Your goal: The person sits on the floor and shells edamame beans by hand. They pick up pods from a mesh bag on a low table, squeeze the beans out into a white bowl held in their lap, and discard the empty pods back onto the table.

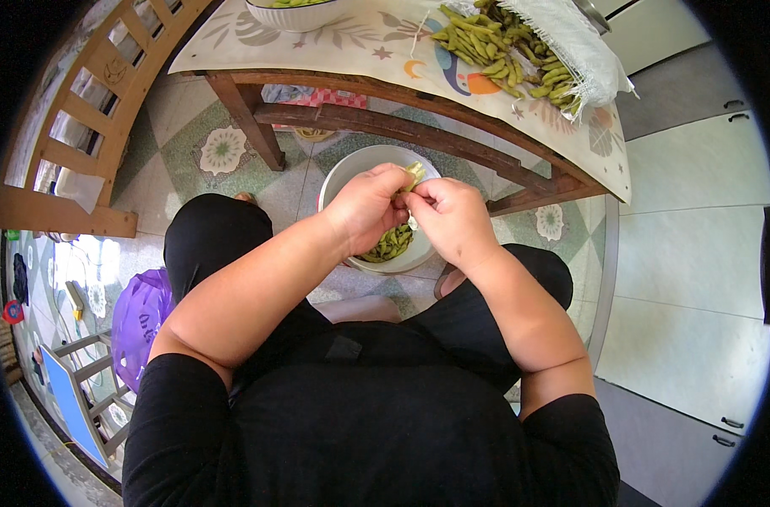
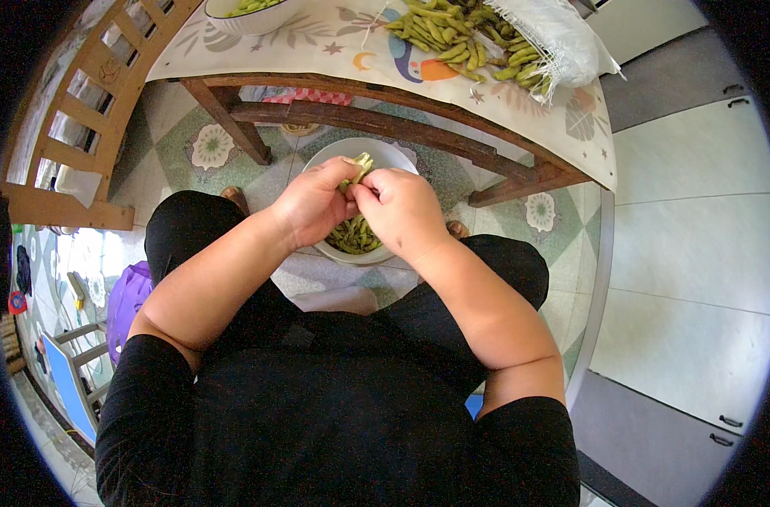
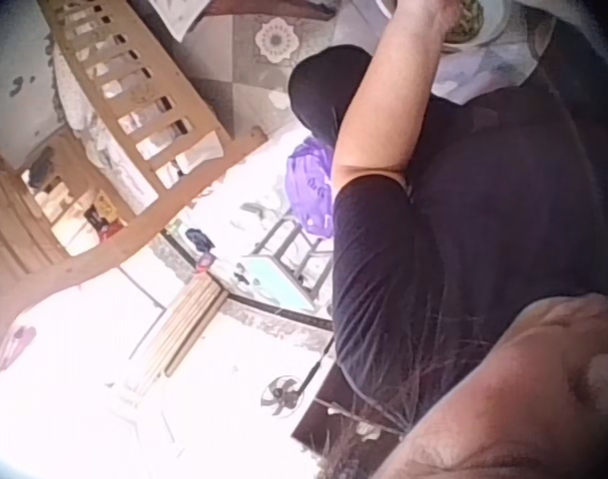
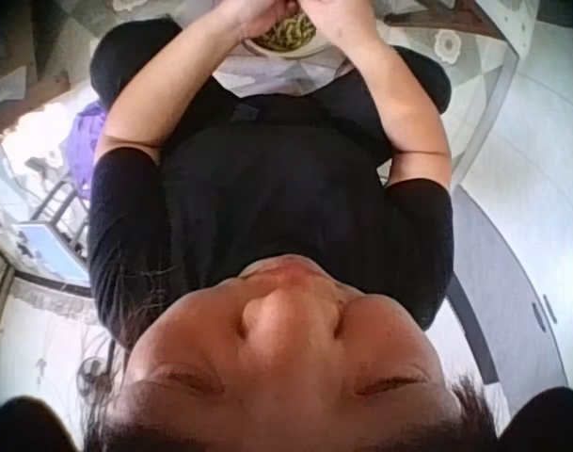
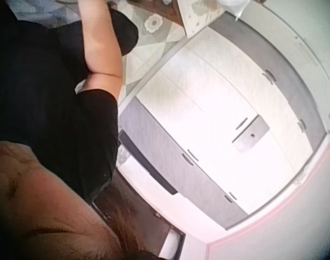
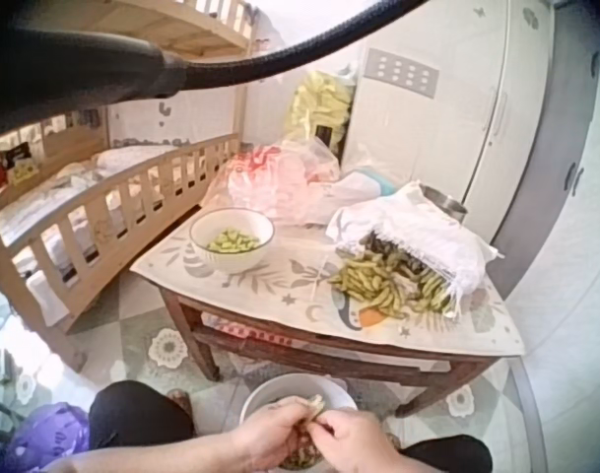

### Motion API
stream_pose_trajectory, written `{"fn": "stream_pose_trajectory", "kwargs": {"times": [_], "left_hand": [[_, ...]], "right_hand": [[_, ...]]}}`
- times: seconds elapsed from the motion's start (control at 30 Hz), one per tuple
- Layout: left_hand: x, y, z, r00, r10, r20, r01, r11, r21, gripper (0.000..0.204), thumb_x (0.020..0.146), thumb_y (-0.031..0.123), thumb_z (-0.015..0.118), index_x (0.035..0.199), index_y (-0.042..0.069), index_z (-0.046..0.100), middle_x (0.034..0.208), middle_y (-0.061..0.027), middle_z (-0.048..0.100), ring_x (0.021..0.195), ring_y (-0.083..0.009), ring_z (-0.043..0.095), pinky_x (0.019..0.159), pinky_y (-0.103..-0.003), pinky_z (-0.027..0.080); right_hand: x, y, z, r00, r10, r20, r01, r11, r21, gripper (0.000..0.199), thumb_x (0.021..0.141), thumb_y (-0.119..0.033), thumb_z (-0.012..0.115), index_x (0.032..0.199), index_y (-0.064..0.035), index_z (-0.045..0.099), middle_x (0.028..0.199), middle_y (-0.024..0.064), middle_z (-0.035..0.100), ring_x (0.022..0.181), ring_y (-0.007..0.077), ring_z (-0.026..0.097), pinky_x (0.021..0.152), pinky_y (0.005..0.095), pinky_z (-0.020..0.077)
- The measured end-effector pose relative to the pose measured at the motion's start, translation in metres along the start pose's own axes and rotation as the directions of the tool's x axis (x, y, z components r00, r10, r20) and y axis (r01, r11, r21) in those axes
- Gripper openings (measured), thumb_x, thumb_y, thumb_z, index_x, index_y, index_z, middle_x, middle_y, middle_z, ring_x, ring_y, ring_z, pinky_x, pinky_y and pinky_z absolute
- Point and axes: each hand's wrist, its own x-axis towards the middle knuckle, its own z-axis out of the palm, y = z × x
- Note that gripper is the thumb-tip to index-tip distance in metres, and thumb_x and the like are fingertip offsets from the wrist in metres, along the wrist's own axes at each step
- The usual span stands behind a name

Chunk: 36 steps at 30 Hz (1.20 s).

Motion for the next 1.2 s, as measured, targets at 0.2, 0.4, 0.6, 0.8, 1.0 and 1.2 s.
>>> {"fn": "stream_pose_trajectory", "kwargs": {"times": [0.2, 0.4, 0.6, 0.8, 1.0, 1.2], "left_hand": [[0.004, -0.003, -0.012, 0.988, 0.041, 0.148, -0.023, 0.992, -0.121, 0.011, 0.084, 0.016, 0.045, 0.083, 0.006, 0.05, 0.077, -0.0023, 0.052, 0.067, -0.0113, 0.05, 0.062, -0.025, 0.042], [-0.005, 0.004, 0.003, 0.999, -0.054, -0.003, 0.051, 0.959, -0.277, 0.008, 0.082, 0.011, 0.047, 0.084, 0.003, 0.05, 0.076, -0.0038, 0.052, 0.069, -0.0117, 0.05, 0.062, -0.024, 0.042], [-0.004, 0.015, 0.004, 0.997, 0.047, 0.063, -0.033, 0.978, -0.205, 0.012, 0.081, 0.008, 0.053, 0.093, 0.004, 0.053, 0.079, -0.0024, 0.055, 0.068, -0.0095, 0.05, 0.062, -0.022, 0.042], [-0.005, 0.011, 0.002, 0.992, 0.121, 0.025, -0.122, 0.992, 0.033, 0.008, 0.078, 0.013, 0.06, 0.082, 0.006, 0.059, 0.072, 0.0007, 0.056, 0.062, -0.0061, 0.046, 0.056, -0.018, 0.036], [-0.008, 0.015, 0.003, 0.983, 0.112, 0.144, -0.12, 0.992, 0.046, 0.007, 0.079, 0.013, 0.06, 0.077, 0.007, 0.059, 0.069, 0.001, 0.057, 0.059, -0.0057, 0.044, 0.054, -0.018, 0.034], [-0.011, 0.012, 0.009, 0.985, 0.108, 0.131, -0.118, 0.99, 0.071, 0.008, 0.078, 0.015, 0.061, 0.077, 0.007, 0.06, 0.07, 0.0003, 0.057, 0.059, -0.0056, 0.044, 0.054, -0.018, 0.033]], "right_hand": [[0.006, 0.005, -0.006, 0.968, 0.19, 0.165, -0.242, 0.885, 0.399, 0.014, 0.077, -0.013, 0.059, 0.079, 0.0, 0.061, 0.071, 0.0089, 0.062, 0.06, 0.0152, 0.058, 0.057, 0.0269, 0.0448], [0.01, 0.015, -0.002, 0.995, 0.077, 0.059, -0.092, 0.934, 0.346, 0.014, 0.08, -0.012, 0.057, 0.081, 0.0008, 0.06, 0.069, 0.0029, 0.061, 0.058, 0.0072, 0.053, 0.054, 0.0213, 0.0421], [0.016, 0.017, -0.017, 0.945, 0.207, 0.255, -0.328, 0.626, 0.708, 0.015, 0.082, -0.011, 0.054, 0.09, 0.0014, 0.056, 0.074, 0.0046, 0.06, 0.058, 0.0092, 0.054, 0.055, 0.0214, 0.0449], [0.014, 0.016, -0.026, 0.904, 0.181, 0.388, -0.421, 0.537, 0.731, 0.015, 0.084, -0.016, 0.052, 0.085, -0.0008, 0.056, 0.074, 0.0084, 0.06, 0.056, 0.01, 0.056, 0.049, 0.0195, 0.0457], [0.015, 0.013, -0.036, 0.85, 0.086, 0.519, -0.502, 0.426, 0.752, 0.02, 0.086, -0.02, 0.05, 0.085, -0.0011, 0.055, 0.071, 0.0079, 0.06, 0.053, 0.0097, 0.055, 0.047, 0.0195, 0.0454], [0.013, 0.022, -0.029, 0.869, 0.034, 0.493, -0.455, 0.449, 0.77, 0.02, 0.083, -0.022, 0.055, 0.082, -0.0025, 0.054, 0.068, 0.0054, 0.058, 0.051, 0.0096, 0.053, 0.044, 0.0192, 0.0427]]}}
